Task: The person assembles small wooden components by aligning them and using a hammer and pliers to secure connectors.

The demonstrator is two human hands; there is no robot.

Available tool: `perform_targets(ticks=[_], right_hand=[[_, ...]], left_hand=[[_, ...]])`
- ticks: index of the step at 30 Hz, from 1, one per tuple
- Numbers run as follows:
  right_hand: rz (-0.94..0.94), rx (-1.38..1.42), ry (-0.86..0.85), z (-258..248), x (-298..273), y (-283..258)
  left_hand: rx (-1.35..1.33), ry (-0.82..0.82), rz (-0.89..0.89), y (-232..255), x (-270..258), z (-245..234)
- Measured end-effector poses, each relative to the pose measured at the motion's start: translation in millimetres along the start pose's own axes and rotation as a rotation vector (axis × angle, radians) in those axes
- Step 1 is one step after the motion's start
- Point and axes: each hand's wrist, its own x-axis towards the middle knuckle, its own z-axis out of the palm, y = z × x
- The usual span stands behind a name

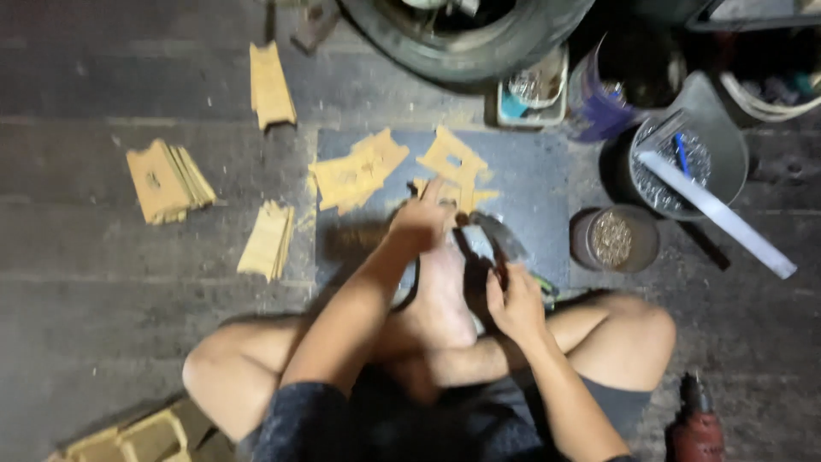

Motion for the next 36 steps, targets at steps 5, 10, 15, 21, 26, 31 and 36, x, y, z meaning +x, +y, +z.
perform_targets(ticks=[5, 10, 15, 21, 26, 31, 36], right_hand=[[-0.015, 0.032, -0.061, -4.8, 13.6, -21.5], [0.066, -0.010, -0.146, -13.5, 13.7, -34.2], [0.045, 0.011, 0.058, 15.3, 7.0, 11.8], [0.303, 0.235, -0.158, -39.9, 28.0, -41.8], [0.790, 0.486, -0.199, -57.6, 36.0, -17.8], [0.718, 0.002, -0.434, -77.3, 41.4, 49.3], [0.411, -0.506, -0.135, -127.3, 70.6, 115.5]], left_hand=[[-0.008, 0.010, 0.012, -4.9, 0.6, -0.8], [-0.024, -0.038, 0.007, 1.5, -7.7, -9.6], [-0.023, -0.149, -0.037, 7.2, -2.3, -34.5], [-0.122, -0.239, -0.218, 15.6, 16.6, -41.9], [-0.097, -0.217, -0.035, 15.7, -2.2, -40.3], [-0.109, -0.224, 0.000, 24.7, -15.7, -53.0], [-0.257, -0.157, 0.135, 7.4, -24.2, -52.4]])
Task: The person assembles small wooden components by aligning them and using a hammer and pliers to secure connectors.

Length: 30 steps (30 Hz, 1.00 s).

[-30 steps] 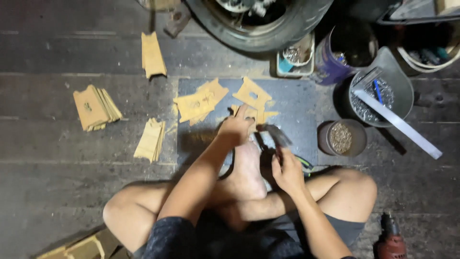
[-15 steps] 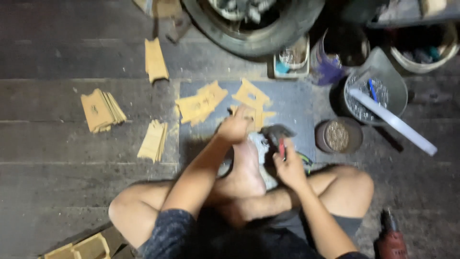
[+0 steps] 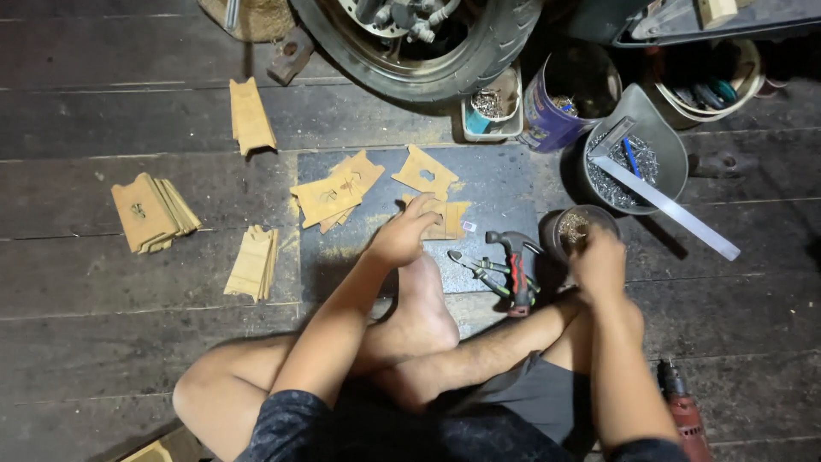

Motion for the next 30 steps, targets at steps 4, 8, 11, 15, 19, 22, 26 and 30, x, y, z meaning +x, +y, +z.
perform_targets(ticks=[4, 8, 11, 15, 19, 22, 26, 30], right_hand=[[0.119, -0.052, -0.229, 69.5, 60.0, 63.7], [0.078, 0.004, -0.361, 98.1, 79.9, 77.6], [0.044, 0.009, -0.412, 77.8, 74.2, 58.3], [0.038, -0.061, -0.471, 84.2, 82.9, 68.1], [0.016, -0.120, -0.533, 89.2, 89.5, 62.1], [0.007, -0.125, -0.584, 83.8, 87.0, 57.4], [0.036, 0.024, -0.484, 38.7, 62.9, 29.7], [-0.029, 0.141, -0.318, 29.4, 55.8, 25.8]], left_hand=[[-0.066, 0.055, 0.047, 25.4, -22.9, -23.0], [-0.291, 0.077, -0.017, 53.2, -46.0, -56.8], [-0.349, 0.106, -0.018, 46.9, -51.0, -52.0], [-0.398, 0.234, -0.023, 32.8, -51.2, -36.7], [-0.305, 0.343, -0.035, -8.9, -29.0, 9.0], [-0.454, 0.383, -0.077, -21.9, -26.4, 26.1], [-0.361, 0.454, -0.116, -53.0, -7.7, 59.1], [-0.270, 0.460, -0.102, -66.5, -1.7, 63.5]])
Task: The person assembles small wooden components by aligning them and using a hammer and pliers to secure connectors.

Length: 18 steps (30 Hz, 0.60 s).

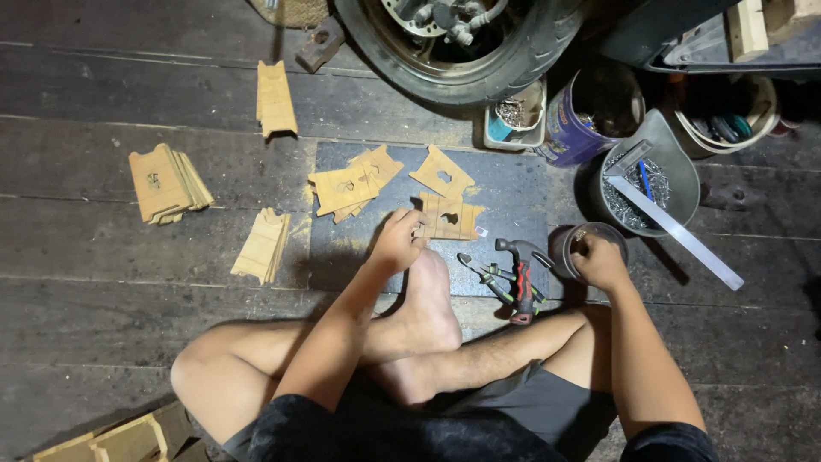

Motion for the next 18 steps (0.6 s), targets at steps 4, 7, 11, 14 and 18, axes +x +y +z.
perform_targets(ticks=[4, 7, 11, 14, 18], right_hand=[[-0.022, 0.014, 0.041, -9.1, -16.5, -3.9], [-0.064, 0.019, 0.084, -6.3, -5.5, 5.7], [-0.085, -0.005, 0.069, -5.4, -7.2, 9.5], [-0.097, 0.002, 0.069, -10.3, -18.3, 5.4], [-0.180, -0.075, 0.088, -10.4, -16.3, 17.0]], left_hand=[[0.083, -0.044, -0.012, 3.0, -6.1, 0.2], [-0.039, -0.001, 0.041, 16.1, -6.0, -13.2], [-0.064, 0.018, 0.106, 18.3, -5.7, -17.3], [-0.074, 0.042, 0.140, 12.1, -4.6, -10.8], [-0.104, 0.174, 0.249, 8.6, -12.5, -2.7]])
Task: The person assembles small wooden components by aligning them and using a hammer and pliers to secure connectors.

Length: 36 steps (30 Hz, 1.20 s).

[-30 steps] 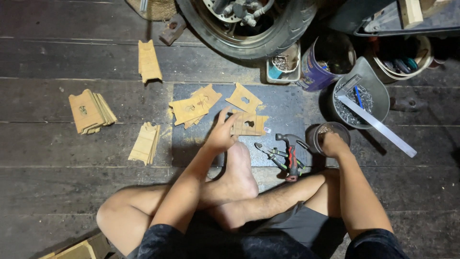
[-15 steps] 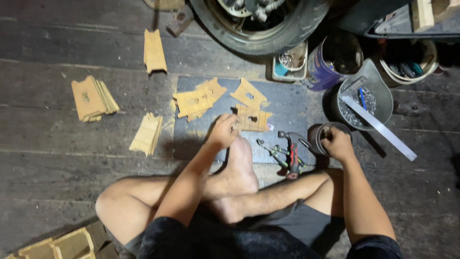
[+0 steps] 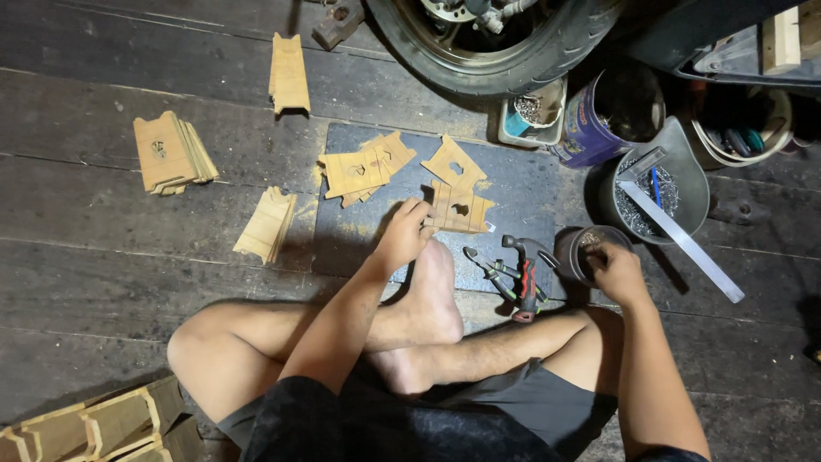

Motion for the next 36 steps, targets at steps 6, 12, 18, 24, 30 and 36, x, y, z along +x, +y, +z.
perform_targets(ticks=[6, 12, 18, 24, 30, 36], right_hand=[[0.083, 0.054, 0.021, -21.2, -7.7, -5.7], [0.151, 0.030, -0.037, -29.4, -9.9, -13.5], [0.163, 0.085, 0.042, -42.8, -20.8, -31.8], [-0.040, 0.183, 0.211, -47.9, -15.3, -97.2], [-0.258, 0.417, 0.283, -0.1, -9.5, -224.4], [-0.395, 0.619, 0.262, 73.8, 11.9, -268.9]], left_hand=[[0.000, 0.103, 0.086, -7.6, -6.6, 8.7], [0.167, 0.075, 0.106, -39.6, -18.7, 34.1], [0.162, 0.067, 0.127, -37.9, -16.7, 29.8], [0.178, 0.083, 0.155, -51.7, -19.8, 39.1], [0.169, 0.117, 0.146, -53.6, -10.7, 41.6], [0.038, 0.085, 0.105, -24.0, -6.6, 13.2]])
